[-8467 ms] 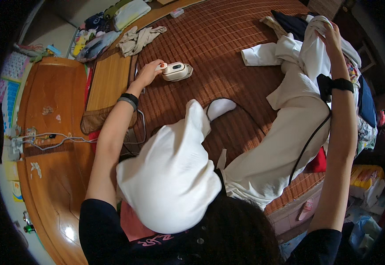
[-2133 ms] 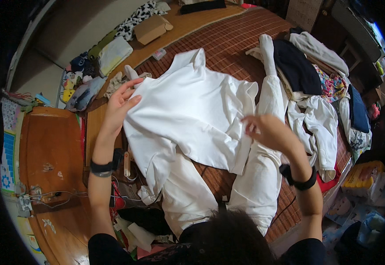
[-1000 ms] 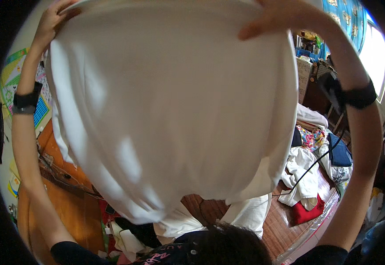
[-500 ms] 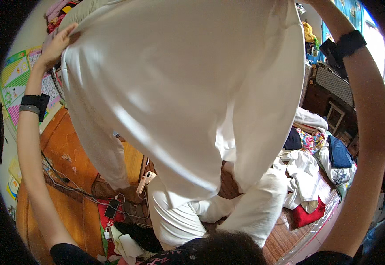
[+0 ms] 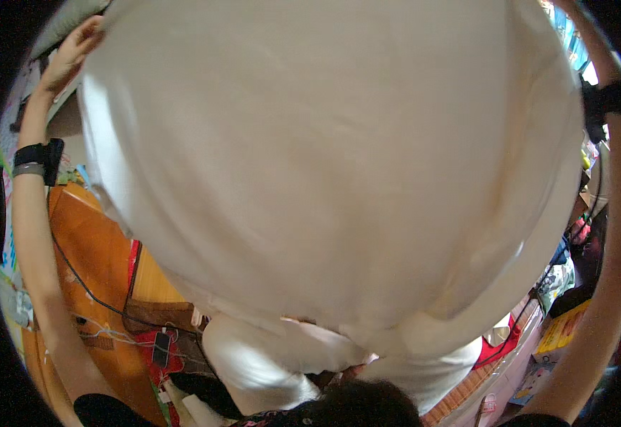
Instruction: The person irons a white long-sleeved shirt on a flat surface using a handheld iron. The person smooths the fabric by hand and glides the iron over the sleeves and torso before turning the garment over to iron the other side.
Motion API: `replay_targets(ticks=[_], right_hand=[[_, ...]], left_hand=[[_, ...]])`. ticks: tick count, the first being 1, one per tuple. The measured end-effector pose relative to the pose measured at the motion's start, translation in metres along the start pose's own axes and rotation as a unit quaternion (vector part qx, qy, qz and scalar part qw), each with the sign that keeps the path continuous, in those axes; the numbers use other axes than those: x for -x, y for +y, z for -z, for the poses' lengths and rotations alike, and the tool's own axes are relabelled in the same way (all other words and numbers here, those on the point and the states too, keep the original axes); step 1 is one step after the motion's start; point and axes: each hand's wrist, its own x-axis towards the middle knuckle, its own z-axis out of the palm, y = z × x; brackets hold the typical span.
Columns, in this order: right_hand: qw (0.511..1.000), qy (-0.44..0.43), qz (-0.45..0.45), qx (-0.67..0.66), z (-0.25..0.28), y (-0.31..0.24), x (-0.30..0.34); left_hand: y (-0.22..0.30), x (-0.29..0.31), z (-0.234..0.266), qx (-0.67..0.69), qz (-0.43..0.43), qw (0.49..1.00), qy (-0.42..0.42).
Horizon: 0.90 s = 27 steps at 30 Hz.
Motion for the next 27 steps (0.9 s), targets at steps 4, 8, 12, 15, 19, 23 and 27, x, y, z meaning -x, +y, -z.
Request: replay_targets(ticks=[4, 8, 12, 15, 19, 23, 27], right_hand=[[0.993, -0.111, -0.017, -0.044, -0.141, 0.142, -0.042], [0.976, -0.155, -0.076, -0.13, -0.36, 0.187, -0.064], [0.982, 0.007, -0.184, 0.052, -0.529, 0.194, -0.01], [0.976, -0.207, -0.069, 0.012, -0.586, 0.132, 0.105], [0.882, -0.467, 0.043, -0.037, -0.541, 0.081, 0.317], [0.895, -0.435, -0.017, -0.096, -0.497, 0.088, 0.395], [0.894, -0.44, -0.028, -0.075, -0.475, 0.096, 0.447]], left_hand=[[-0.016, -0.044, -0.149, 0.045, 0.007, 0.994, -0.096], [-0.125, -0.057, -0.33, 0.073, 0.14, 0.983, -0.091], [-0.113, -0.059, -0.525, -0.12, 0.262, 0.957, 0.04], [-0.074, 0.013, -0.606, 0.059, 0.185, 0.974, -0.115], [0.016, 0.174, -0.667, -0.105, 0.021, 0.9, -0.423], [0.022, 0.274, -0.659, -0.102, 0.049, 0.918, -0.381], [0.017, 0.307, -0.647, -0.066, 0.02, 0.952, -0.299]])
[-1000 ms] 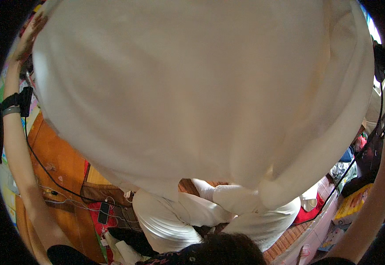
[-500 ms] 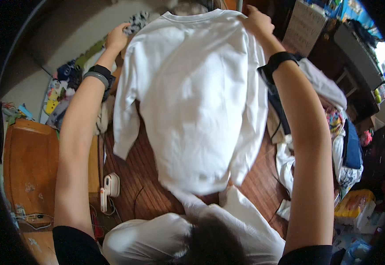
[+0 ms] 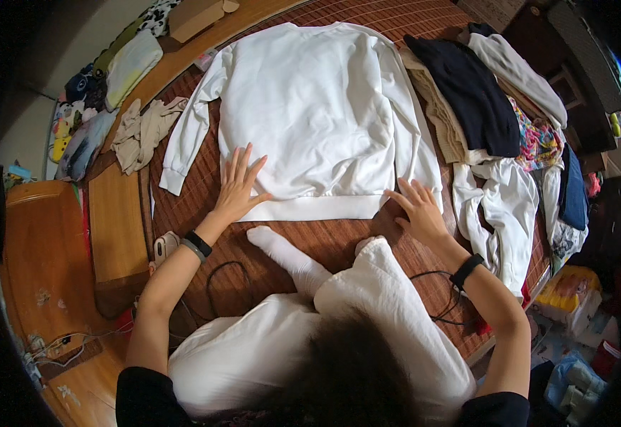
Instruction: The person irons a white long-sleeved shirt on a flat surface using a handheld iron. The person smooths the fabric by hand and glides the iron over the sleeves and torso before turning the garment over to iron the other side.
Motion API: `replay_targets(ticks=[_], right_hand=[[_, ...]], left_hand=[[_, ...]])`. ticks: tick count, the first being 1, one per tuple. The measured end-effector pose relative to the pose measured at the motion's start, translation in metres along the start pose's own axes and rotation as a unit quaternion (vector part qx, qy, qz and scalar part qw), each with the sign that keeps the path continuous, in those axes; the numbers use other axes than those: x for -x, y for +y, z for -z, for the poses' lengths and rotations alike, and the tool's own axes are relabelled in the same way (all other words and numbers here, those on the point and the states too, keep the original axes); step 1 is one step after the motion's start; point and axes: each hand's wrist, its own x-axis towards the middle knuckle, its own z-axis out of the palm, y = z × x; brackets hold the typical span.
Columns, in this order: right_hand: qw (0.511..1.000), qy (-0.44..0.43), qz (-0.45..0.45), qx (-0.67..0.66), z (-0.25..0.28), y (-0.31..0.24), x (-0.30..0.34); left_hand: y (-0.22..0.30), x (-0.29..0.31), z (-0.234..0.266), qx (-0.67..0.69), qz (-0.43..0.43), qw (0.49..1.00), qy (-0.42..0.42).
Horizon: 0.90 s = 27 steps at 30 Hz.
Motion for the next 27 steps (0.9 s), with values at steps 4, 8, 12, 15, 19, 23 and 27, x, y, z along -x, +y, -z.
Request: replay_targets(ticks=[4, 8, 12, 15, 19, 23, 27], right_hand=[[0.987, 0.043, -0.111, 0.112, 0.021, -0.051, -0.009], [0.988, 0.147, -0.019, -0.041, -0.019, -0.062, -0.017], [0.98, 0.192, 0.03, 0.037, -0.024, -0.043, -0.026], [0.966, 0.254, 0.008, -0.051, 0.001, -0.05, -0.032], [0.952, 0.289, -0.013, -0.095, 0.014, -0.076, -0.037], [0.964, 0.261, -0.037, -0.043, -0.007, -0.06, -0.033], [0.958, 0.285, -0.043, -0.014, -0.003, -0.053, -0.019]], left_hand=[[-0.007, 0.034, -0.022, 0.086, 0.023, 0.995, 0.055], [-0.011, 0.055, -0.048, 0.116, 0.041, 0.986, 0.11], [-0.018, 0.061, -0.056, 0.091, 0.104, 0.987, 0.083], [-0.015, 0.064, -0.058, 0.064, 0.154, 0.982, 0.087], [0.003, 0.069, -0.054, -0.016, 0.167, 0.977, 0.128], [0.015, 0.073, -0.056, -0.018, 0.111, 0.99, 0.081], [0.023, 0.077, -0.047, 0.064, 0.101, 0.991, 0.064]])
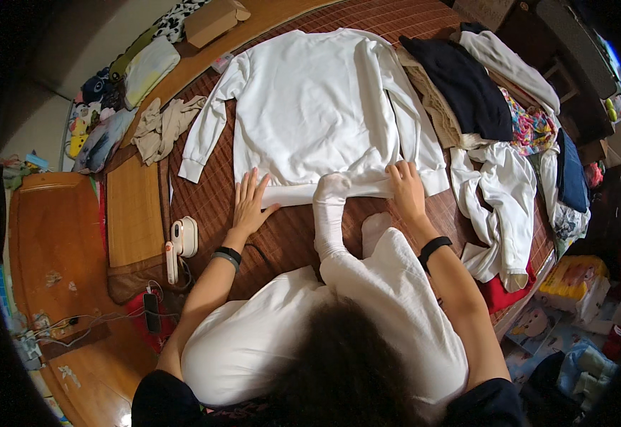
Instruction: The person irons a white long-sleeved shirt on a flat surface using a handheld iron. The person smooths the fabric by hand and glides the iron over the sleeves and torso before turning the garment over to iron the other side.
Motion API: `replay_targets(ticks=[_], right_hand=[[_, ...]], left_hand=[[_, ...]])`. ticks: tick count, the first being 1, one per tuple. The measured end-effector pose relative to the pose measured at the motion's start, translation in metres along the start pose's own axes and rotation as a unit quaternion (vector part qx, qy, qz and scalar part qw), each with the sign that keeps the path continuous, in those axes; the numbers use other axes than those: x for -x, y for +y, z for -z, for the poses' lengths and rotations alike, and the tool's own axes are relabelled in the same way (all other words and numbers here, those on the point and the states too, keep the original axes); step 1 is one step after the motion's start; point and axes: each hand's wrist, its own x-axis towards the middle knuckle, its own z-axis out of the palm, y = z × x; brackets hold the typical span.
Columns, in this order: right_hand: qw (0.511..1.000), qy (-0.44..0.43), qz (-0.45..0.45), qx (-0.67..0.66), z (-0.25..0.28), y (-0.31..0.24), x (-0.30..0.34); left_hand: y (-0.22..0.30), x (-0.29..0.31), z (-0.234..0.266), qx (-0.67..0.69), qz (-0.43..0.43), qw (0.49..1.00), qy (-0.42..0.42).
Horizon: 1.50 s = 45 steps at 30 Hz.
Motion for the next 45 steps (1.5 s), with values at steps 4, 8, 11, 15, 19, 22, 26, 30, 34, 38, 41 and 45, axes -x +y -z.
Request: replay_targets(ticks=[4, 8, 11, 15, 19, 22, 26, 30, 34, 38, 41, 45], right_hand=[[0.999, -0.021, 0.047, 0.0, 0.005, 0.013, 0.027], [0.992, -0.107, 0.01, -0.067, 0.002, 0.012, 0.043], [0.992, -0.098, -0.009, -0.08, -0.002, 0.016, 0.047], [0.987, -0.07, 0.001, -0.146, -0.005, 0.027, 0.048], [0.953, -0.199, -0.106, -0.204, -0.006, 0.032, 0.046], [0.977, -0.146, -0.024, -0.151, -0.014, 0.025, 0.049], [0.97, -0.165, -0.034, -0.173, -0.012, 0.022, 0.048], [0.965, -0.168, -0.046, -0.194, -0.01, 0.029, 0.055], [0.97, -0.152, -0.056, -0.182, -0.003, 0.018, 0.055], [0.969, -0.14, -0.058, -0.194, 0.0, 0.012, 0.053], [0.969, -0.137, -0.067, -0.195, 0.004, 0.013, 0.056], [0.967, -0.129, -0.077, -0.206, 0.004, 0.012, 0.057]], left_hand=[[0.001, 0.008, 0.008, 0.01, -0.013, 1.0, -0.007], [0.006, 0.018, 0.003, -0.007, 0.007, 1.0, 0.003], [0.007, 0.019, 0.006, -0.051, -0.003, 0.999, -0.002], [0.003, 0.019, 0.019, 0.034, -0.019, 0.999, -0.003], [-0.003, 0.022, 0.019, 0.003, 0.007, 0.998, -0.054], [0.004, 0.017, 0.009, -0.052, 0.082, 0.994, 0.047], [0.024, -0.02, 0.024, -0.025, 0.083, 0.99, 0.108], [0.042, -0.061, 0.021, 0.012, 0.028, 0.992, 0.121], [0.042, -0.077, 0.01, -0.084, 0.01, 0.996, 0.032], [0.028, -0.076, -0.001, -0.131, -0.059, 0.989, 0.024], [0.029, -0.077, -0.004, 0.014, 0.028, 0.999, 0.032], [0.015, -0.076, -0.008, 0.129, 0.131, 0.983, 0.01]])
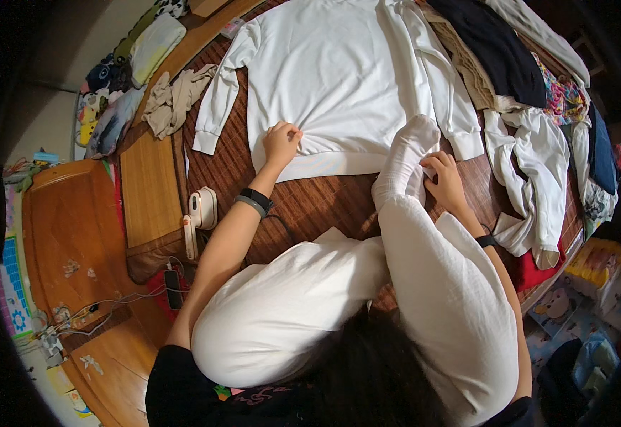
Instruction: The person irons a white long-sleeved shirt on a flat surface using a handheld iron. The person smooths the fabric by hand and glides the iron over the sleeves and torso before turning the garment over to iron the other side.
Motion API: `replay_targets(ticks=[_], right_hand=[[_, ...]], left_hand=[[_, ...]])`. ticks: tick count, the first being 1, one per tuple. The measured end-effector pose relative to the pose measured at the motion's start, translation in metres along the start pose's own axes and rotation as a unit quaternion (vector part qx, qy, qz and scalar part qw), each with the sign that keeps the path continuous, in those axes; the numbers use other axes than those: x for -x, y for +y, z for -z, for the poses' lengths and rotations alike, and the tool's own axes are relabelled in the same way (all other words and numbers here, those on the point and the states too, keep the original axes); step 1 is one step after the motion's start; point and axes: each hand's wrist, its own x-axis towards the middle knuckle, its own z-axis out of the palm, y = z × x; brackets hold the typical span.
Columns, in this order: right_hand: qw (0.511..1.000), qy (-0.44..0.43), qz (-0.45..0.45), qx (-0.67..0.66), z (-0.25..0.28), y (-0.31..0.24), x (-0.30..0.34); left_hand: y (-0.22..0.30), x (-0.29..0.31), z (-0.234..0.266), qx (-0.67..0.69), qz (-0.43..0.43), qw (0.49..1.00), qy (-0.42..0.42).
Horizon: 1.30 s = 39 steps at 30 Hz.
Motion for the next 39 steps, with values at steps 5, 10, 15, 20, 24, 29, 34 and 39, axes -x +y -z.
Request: replay_targets(ticks=[5, 10, 15, 20, 24, 29, 34, 39], right_hand=[[1.0, 0.028, 0.01, -0.002, -0.008, -0.004, 0.0], [0.999, 0.042, 0.007, 0.009, -0.011, -0.004, 0.006], [0.999, 0.047, 0.0, 0.011, -0.003, 0.005, 0.011], [0.997, 0.052, 0.037, 0.034, -0.003, 0.009, -0.002], [0.998, 0.019, 0.049, 0.038, -0.01, -0.004, -0.009], [0.992, 0.019, 0.104, 0.071, 0.006, -0.006, 0.017], [0.997, -0.007, 0.05, 0.058, 0.066, -0.041, 0.077], [0.996, -0.015, -0.072, 0.049, 0.177, -0.019, 0.155]], left_hand=[[-0.022, 0.001, 0.007, 0.252, 0.04, 0.966, 0.032], [-0.03, 0.002, 0.018, 0.207, 0.111, 0.972, 0.018], [-0.014, 0.007, 0.019, 0.232, 0.096, 0.967, 0.044], [0.047, -0.039, 0.084, 0.271, -0.031, 0.951, 0.145], [0.212, -0.079, 0.2, 0.321, -0.341, 0.876, 0.119], [0.423, 0.088, 0.213, 0.001, -0.695, 0.663, -0.28], [0.4, 0.103, 0.263, -0.027, -0.681, 0.711, -0.174], [0.134, 0.073, 0.31, -0.008, -0.254, 0.947, -0.196]])
